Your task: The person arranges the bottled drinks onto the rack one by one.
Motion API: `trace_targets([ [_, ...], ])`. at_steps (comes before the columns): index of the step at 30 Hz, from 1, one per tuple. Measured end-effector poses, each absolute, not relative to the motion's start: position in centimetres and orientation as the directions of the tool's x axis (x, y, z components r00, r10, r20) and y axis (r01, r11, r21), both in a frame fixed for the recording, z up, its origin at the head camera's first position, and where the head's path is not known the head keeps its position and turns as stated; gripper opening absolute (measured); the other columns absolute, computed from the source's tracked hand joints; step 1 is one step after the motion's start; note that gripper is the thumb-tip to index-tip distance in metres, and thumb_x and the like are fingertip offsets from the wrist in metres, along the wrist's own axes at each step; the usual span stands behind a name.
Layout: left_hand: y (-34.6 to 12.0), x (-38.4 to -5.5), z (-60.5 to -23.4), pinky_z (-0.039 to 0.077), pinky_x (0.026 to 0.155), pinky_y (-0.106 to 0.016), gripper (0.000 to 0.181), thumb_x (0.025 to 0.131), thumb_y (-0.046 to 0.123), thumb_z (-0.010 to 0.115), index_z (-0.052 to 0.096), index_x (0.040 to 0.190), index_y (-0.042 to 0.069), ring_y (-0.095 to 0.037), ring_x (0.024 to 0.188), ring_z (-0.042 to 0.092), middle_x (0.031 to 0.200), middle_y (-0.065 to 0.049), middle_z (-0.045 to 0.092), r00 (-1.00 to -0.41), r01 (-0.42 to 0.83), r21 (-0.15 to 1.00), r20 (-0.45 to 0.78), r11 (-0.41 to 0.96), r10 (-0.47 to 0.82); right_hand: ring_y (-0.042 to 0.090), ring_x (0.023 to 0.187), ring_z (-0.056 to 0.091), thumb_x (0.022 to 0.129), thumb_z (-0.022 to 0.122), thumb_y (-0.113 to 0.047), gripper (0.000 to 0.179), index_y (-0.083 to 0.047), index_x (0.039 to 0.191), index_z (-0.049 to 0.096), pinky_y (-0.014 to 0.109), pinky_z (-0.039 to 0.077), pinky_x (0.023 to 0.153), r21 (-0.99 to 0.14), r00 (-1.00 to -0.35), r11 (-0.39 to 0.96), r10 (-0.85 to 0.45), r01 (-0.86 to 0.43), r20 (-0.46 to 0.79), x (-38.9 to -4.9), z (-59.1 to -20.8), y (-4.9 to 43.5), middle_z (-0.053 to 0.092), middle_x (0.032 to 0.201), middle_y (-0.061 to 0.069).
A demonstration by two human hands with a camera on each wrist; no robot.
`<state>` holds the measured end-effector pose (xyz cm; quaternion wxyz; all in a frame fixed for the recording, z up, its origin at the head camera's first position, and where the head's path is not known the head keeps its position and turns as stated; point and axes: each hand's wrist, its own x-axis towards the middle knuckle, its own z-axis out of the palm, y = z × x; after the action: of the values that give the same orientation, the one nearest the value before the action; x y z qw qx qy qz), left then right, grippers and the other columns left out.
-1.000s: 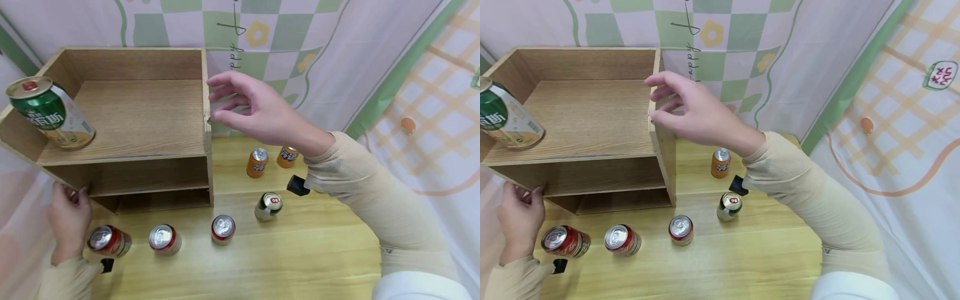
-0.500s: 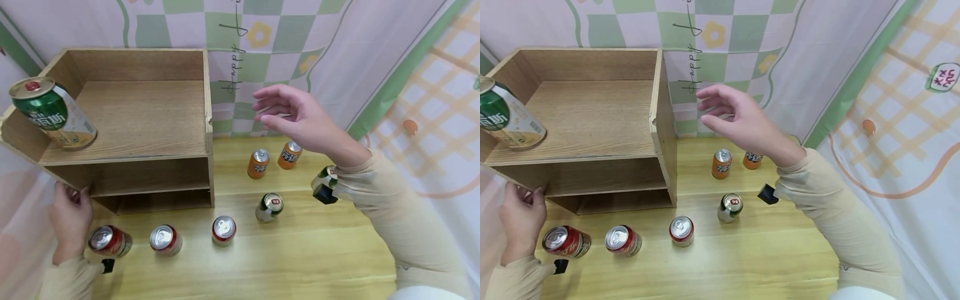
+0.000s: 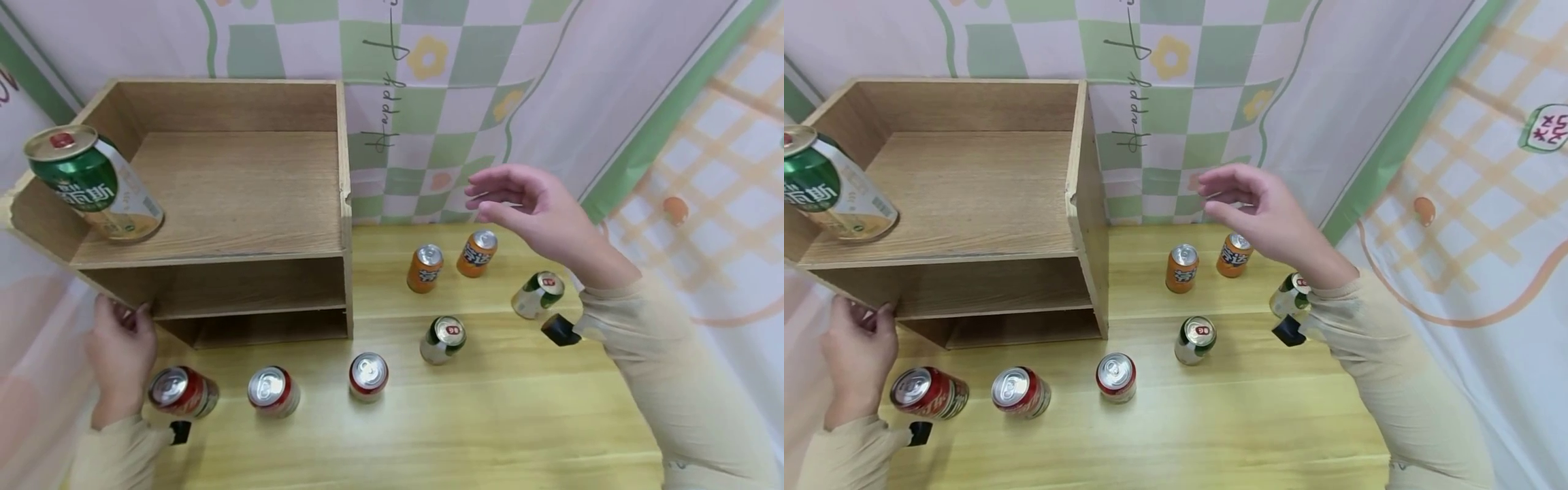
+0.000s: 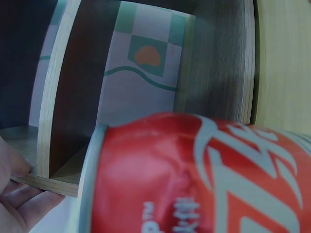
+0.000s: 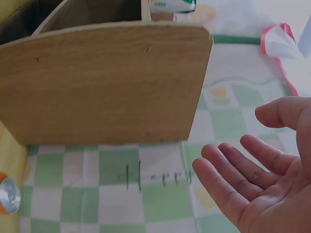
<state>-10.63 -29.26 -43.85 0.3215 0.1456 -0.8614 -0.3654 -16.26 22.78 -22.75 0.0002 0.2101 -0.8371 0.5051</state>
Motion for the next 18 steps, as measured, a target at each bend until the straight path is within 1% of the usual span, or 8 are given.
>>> trace_targets([
  [4, -29.4, -10.6, -44.0, 0.034, 0.072, 0.004, 0.027, 0.095, -0.001, 0.056, 0.053, 0.121, -0.010, 0.034, 0.077, 0.037, 0.114, -0.031, 0.069, -0.747, -0.016, 0.718, 0.454, 0.695, -0.486, 0.012, 0.105, 0.069, 0.099, 0.064, -0.003, 0.031, 0.002, 0.129, 0.061, 0.022, 0.055, 0.087, -0.849, -0.931, 0.420, -0.305, -0.321, 0.202, -16.2, -23.9, 24.5, 0.071, 0.117, -0.001],
  [11, -29.4, -10.7, -44.0, 0.032, 0.072, 0.003, 0.027, 0.096, 0.001, 0.057, 0.054, 0.121, -0.008, 0.034, 0.077, 0.037, 0.112, -0.029, 0.070, -0.743, -0.018, 0.705, 0.465, 0.709, -0.481, 0.011, 0.108, 0.068, 0.097, 0.065, 0.001, 0.033, -0.004, 0.129, 0.064, 0.019, 0.054, 0.088, -0.889, -0.950, 0.360, -0.231, -0.284, 0.210, -16.2, -26.2, 27.7, 0.070, 0.120, 0.000],
  [15, -29.5, -10.8, -44.1, 0.031, 0.072, 0.003, 0.025, 0.095, -0.001, 0.058, 0.055, 0.118, -0.009, 0.034, 0.077, 0.036, 0.111, -0.030, 0.070, -0.737, -0.005, 0.697, 0.482, 0.717, -0.474, 0.009, 0.106, 0.067, 0.097, 0.066, 0.000, 0.033, -0.006, 0.129, 0.063, 0.016, 0.053, 0.088, -0.869, -0.960, 0.412, -0.166, -0.276, 0.226, -16.2, -27.5, 29.3, 0.070, 0.118, -0.004],
  [18, -29.5, -10.8, -44.1, 0.032, 0.072, 0.003, 0.025, 0.095, -0.001, 0.057, 0.054, 0.119, -0.010, 0.033, 0.077, 0.037, 0.112, -0.031, 0.070, -0.738, 0.001, 0.701, 0.482, 0.713, -0.473, 0.009, 0.105, 0.067, 0.096, 0.065, 0.003, 0.033, -0.006, 0.128, 0.063, 0.015, 0.052, 0.088, -0.875, -0.961, 0.397, -0.120, -0.278, 0.251, -16.4, -28.6, 30.7, 0.070, 0.116, -0.004],
])
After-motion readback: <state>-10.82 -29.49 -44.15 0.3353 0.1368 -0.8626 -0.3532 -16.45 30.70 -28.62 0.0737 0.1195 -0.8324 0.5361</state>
